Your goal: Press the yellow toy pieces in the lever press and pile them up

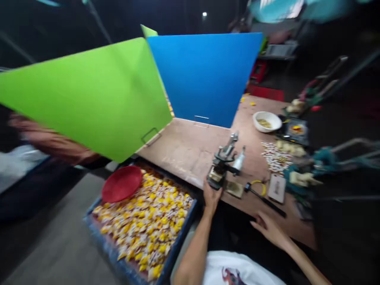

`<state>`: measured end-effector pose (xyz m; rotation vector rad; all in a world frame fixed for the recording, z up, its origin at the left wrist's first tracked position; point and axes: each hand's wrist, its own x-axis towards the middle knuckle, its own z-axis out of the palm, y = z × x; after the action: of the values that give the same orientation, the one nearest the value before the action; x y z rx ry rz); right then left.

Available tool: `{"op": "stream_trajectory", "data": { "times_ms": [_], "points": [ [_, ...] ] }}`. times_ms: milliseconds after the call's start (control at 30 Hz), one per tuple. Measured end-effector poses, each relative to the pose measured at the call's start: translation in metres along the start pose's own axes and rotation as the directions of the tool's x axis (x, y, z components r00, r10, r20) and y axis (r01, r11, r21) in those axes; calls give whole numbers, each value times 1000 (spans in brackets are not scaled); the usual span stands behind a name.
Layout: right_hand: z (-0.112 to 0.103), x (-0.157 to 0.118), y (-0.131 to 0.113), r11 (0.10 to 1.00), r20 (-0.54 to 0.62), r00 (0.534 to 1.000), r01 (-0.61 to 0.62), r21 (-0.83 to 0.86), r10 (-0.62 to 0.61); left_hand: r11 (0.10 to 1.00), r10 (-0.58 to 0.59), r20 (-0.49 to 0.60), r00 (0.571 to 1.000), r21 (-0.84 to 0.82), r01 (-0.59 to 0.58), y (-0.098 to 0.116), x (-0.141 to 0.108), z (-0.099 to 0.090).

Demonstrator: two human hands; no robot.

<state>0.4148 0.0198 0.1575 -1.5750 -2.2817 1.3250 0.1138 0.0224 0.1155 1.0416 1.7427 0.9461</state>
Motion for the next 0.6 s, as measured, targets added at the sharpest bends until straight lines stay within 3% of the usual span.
{"op": "stream_trajectory", "data": {
  "times_ms": [33,67,167,267,400,467,533,600],
  "points": [
    [-5,25,0,999,-47,999,4,-46,-6,1000,4,-54,999,25,-3,-3,7,5],
    [-10,51,-1,979,-77,996,25,-200,-42,999,14,-103,995,48,-9,-8,14,10],
    [-11,119,-7,946,-86,994,37,-323,-68,990,70,-193,979,130,-45,-27,27,17],
    [8,152,-18,947,-61,993,73,-312,-96,966,132,-266,955,251,-64,-48,21,14],
    [34,156,-27,966,-89,991,71,-247,-96,925,193,-329,924,375,-59,-62,4,4],
    [36,152,-26,979,-132,988,55,-198,-82,904,239,-300,924,417,-98,-61,3,-1],
    [28,143,-16,990,-222,975,1,-138,-32,900,267,-172,948,397,-181,-55,6,-4],
    [12,123,6,992,-357,930,-113,-56,86,900,257,43,965,353,-256,-43,9,-3]
  ]
}}
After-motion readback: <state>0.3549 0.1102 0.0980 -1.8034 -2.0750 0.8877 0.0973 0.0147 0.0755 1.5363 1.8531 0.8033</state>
